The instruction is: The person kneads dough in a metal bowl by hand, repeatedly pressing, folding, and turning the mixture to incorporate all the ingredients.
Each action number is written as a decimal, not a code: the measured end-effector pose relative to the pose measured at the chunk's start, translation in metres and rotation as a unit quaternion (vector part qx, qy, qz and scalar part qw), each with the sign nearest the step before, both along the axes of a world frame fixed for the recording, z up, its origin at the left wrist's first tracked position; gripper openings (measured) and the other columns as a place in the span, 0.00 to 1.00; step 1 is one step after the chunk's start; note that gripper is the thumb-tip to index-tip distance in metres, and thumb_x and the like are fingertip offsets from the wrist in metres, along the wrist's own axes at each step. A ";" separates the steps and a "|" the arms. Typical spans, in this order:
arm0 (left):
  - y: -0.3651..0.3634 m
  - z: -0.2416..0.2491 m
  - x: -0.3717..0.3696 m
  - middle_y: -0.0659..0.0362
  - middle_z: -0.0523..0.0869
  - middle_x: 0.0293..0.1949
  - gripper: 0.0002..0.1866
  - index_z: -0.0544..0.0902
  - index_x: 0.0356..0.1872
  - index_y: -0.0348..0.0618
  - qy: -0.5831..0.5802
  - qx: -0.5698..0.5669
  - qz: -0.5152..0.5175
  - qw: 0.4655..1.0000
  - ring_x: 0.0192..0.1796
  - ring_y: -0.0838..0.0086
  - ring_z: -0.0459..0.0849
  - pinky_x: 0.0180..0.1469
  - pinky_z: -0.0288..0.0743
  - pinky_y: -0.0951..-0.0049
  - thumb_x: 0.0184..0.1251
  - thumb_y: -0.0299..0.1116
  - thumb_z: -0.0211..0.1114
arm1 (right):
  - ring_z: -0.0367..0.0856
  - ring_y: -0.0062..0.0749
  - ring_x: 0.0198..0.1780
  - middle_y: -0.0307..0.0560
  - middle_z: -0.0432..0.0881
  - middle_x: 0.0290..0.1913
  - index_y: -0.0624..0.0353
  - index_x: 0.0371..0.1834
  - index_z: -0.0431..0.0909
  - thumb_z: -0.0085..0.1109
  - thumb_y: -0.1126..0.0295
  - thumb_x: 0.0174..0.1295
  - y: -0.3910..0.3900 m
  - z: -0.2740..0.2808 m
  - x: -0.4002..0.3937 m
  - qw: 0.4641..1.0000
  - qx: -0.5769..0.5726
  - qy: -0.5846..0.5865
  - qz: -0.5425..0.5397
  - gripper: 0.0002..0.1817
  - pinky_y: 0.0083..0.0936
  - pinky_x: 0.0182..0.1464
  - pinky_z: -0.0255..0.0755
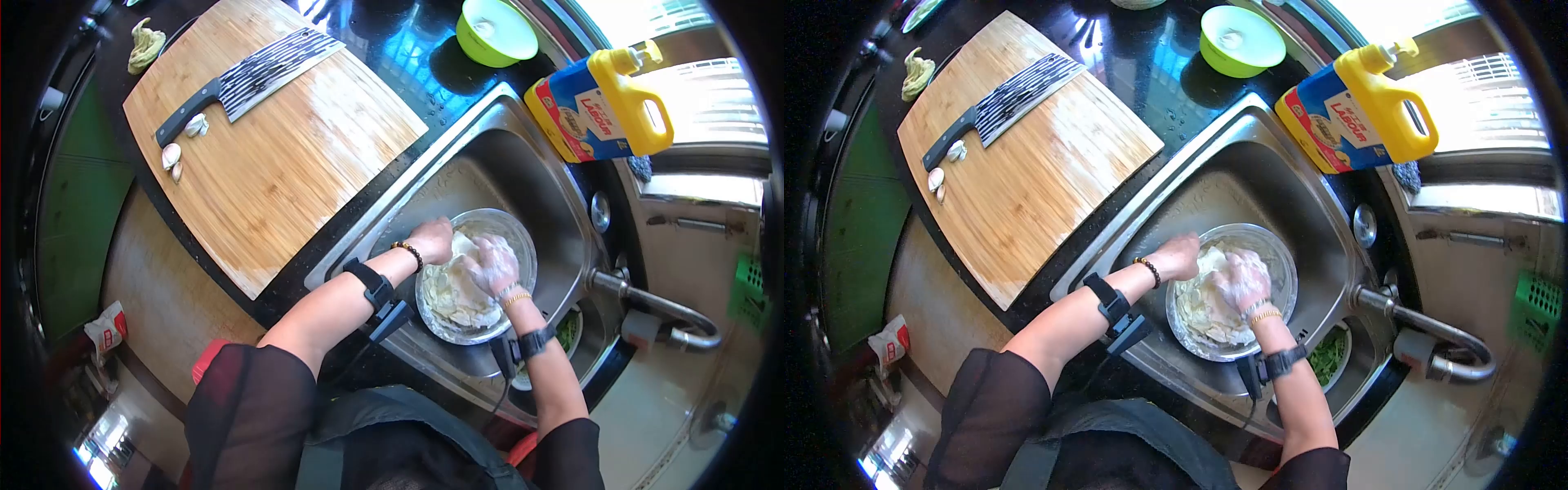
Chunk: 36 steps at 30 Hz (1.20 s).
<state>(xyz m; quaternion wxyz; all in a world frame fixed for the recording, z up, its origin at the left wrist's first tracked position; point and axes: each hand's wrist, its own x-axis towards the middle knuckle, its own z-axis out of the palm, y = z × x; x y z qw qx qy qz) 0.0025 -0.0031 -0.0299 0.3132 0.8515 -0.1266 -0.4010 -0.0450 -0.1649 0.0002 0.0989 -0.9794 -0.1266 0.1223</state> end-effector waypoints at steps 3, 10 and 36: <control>0.003 0.009 0.002 0.36 0.78 0.39 0.19 0.70 0.41 0.26 0.011 -0.018 0.019 1.000 0.47 0.52 0.77 0.49 0.72 0.63 0.44 0.24 0.57 | 0.72 0.45 0.52 0.54 0.77 0.45 0.58 0.43 0.76 0.57 0.53 0.46 0.012 -0.045 0.024 0.993 -0.048 0.079 0.071 0.24 0.36 0.51 0.68; 0.001 0.002 0.001 0.39 0.78 0.41 0.26 0.69 0.43 0.26 0.007 -0.017 0.013 1.000 0.46 0.54 0.79 0.47 0.74 0.66 0.44 0.32 0.67 | 0.74 0.44 0.52 0.53 0.73 0.53 0.55 0.48 0.75 0.59 0.57 0.42 0.018 -0.097 0.053 0.923 -0.150 0.343 0.089 0.27 0.36 0.53 0.67; 0.004 0.008 0.002 0.38 0.78 0.39 0.18 0.70 0.40 0.27 0.020 -0.012 0.024 0.999 0.46 0.53 0.78 0.47 0.73 0.63 0.44 0.22 0.57 | 0.72 0.50 0.49 0.55 0.75 0.46 0.63 0.40 0.70 0.64 0.72 0.29 -0.031 0.053 -0.029 0.981 0.161 0.070 0.082 0.27 0.38 0.53 0.66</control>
